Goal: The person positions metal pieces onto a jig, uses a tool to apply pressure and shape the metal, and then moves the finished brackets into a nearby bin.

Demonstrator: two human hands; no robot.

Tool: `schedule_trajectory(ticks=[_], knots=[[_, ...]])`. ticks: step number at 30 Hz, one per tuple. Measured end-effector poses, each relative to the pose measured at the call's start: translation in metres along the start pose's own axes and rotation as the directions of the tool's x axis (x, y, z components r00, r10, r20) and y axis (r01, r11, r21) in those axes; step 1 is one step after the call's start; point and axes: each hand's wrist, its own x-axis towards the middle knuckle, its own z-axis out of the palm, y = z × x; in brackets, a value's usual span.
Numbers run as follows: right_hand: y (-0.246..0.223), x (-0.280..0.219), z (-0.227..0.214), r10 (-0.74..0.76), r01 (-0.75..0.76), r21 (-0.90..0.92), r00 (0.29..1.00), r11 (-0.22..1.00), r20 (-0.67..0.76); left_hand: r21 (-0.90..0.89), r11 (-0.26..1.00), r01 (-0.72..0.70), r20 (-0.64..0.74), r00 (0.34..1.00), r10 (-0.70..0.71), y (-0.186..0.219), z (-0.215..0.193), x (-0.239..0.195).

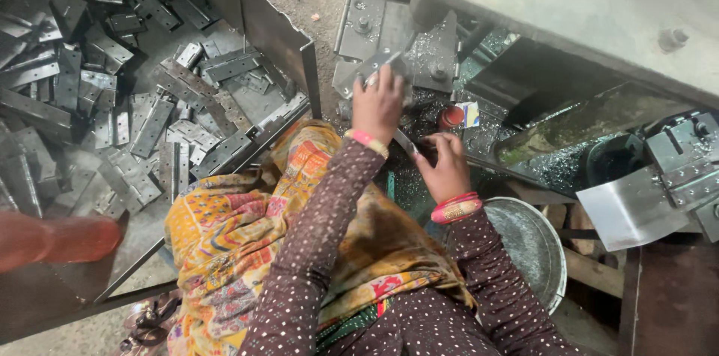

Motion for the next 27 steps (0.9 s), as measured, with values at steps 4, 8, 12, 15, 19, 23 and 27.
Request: schedule_trajectory(ticks=[4,8,12,15,19,23,27], knots=[[-0.003,0.001,-0.001,0.062,-0.067,0.098,0.997,0.993,0.051,-0.130,0.979,0.156,0.010,0.988,-0.156,-0.017,-0.008,-0.015],[-0.006,0.006,0.000,0.127,-0.141,0.146,0.987,0.979,0.101,-0.012,0.999,0.039,-0.040,0.998,-0.040,-0.009,-0.012,-0.031],[0.001,0.001,0.003,0.121,-0.134,0.112,0.986,0.985,0.116,-0.116,0.991,0.064,0.095,0.994,-0.053,-0.001,0.003,-0.031],[0.021,-0.011,0.017,0.124,-0.116,-0.059,0.980,0.992,0.153,-0.125,0.990,0.063,-0.009,0.998,-0.064,-0.007,0.015,-0.020],[0.054,-0.071,0.073,0.191,-0.122,-0.221,0.926,0.968,0.327,-0.119,0.990,0.075,0.017,0.997,-0.074,-0.009,0.016,-0.018],[0.079,-0.090,0.092,0.232,-0.176,-0.197,0.921,0.964,0.313,-0.115,0.991,0.074,0.017,0.997,-0.072,-0.013,0.011,-0.017],[0.073,-0.049,0.072,0.373,-0.169,-0.393,0.762,0.904,0.530,0.017,0.999,0.042,0.079,0.996,-0.043,-0.008,0.017,-0.021]])
